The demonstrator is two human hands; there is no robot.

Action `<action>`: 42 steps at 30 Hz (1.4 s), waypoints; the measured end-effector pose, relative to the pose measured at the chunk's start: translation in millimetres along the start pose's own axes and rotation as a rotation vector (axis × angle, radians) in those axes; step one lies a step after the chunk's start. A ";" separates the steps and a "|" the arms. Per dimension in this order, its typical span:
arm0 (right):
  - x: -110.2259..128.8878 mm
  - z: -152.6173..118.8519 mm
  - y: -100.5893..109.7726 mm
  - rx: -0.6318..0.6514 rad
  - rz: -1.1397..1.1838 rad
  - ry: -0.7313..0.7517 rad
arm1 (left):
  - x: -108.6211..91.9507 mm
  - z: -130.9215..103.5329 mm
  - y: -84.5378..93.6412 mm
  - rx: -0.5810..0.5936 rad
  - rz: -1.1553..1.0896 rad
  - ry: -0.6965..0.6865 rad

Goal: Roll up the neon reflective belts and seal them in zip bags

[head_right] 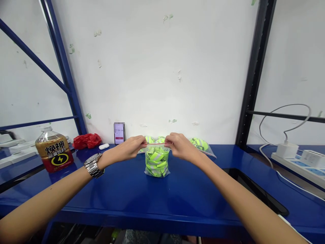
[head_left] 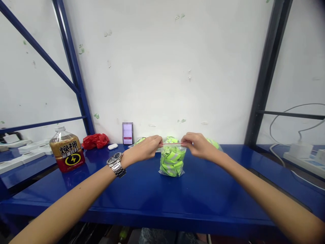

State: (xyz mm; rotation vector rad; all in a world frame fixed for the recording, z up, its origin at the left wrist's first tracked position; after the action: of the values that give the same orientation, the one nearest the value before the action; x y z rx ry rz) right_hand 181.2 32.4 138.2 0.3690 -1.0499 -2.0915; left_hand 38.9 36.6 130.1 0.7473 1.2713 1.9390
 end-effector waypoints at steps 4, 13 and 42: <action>-3.3 3.0 -11.0 0.015 -0.171 -0.078 | -2.5 -1.4 -6.3 -0.012 0.171 0.038; 1.7 -0.1 -4.3 -0.014 -0.142 0.003 | -12.1 4.8 3.9 -0.099 0.057 -0.061; 1.8 -2.0 -10.1 0.053 -0.185 -0.133 | -12.7 5.3 -13.0 -0.171 0.255 0.020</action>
State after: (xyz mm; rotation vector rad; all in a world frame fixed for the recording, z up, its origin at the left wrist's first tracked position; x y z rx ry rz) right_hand 176.0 33.8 129.2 0.3701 -1.1897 -2.2819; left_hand 53.6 33.0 118.8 0.8365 1.0451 2.2325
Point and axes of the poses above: each hand's wrist, its own z-axis towards the middle knuckle, its own y-axis out of the back of the hand, x = y × z, the point moved 9 cm from there along z, towards the middle knuckle, and after that the axes turned 2 degrees about x, right-handed, at the moved point
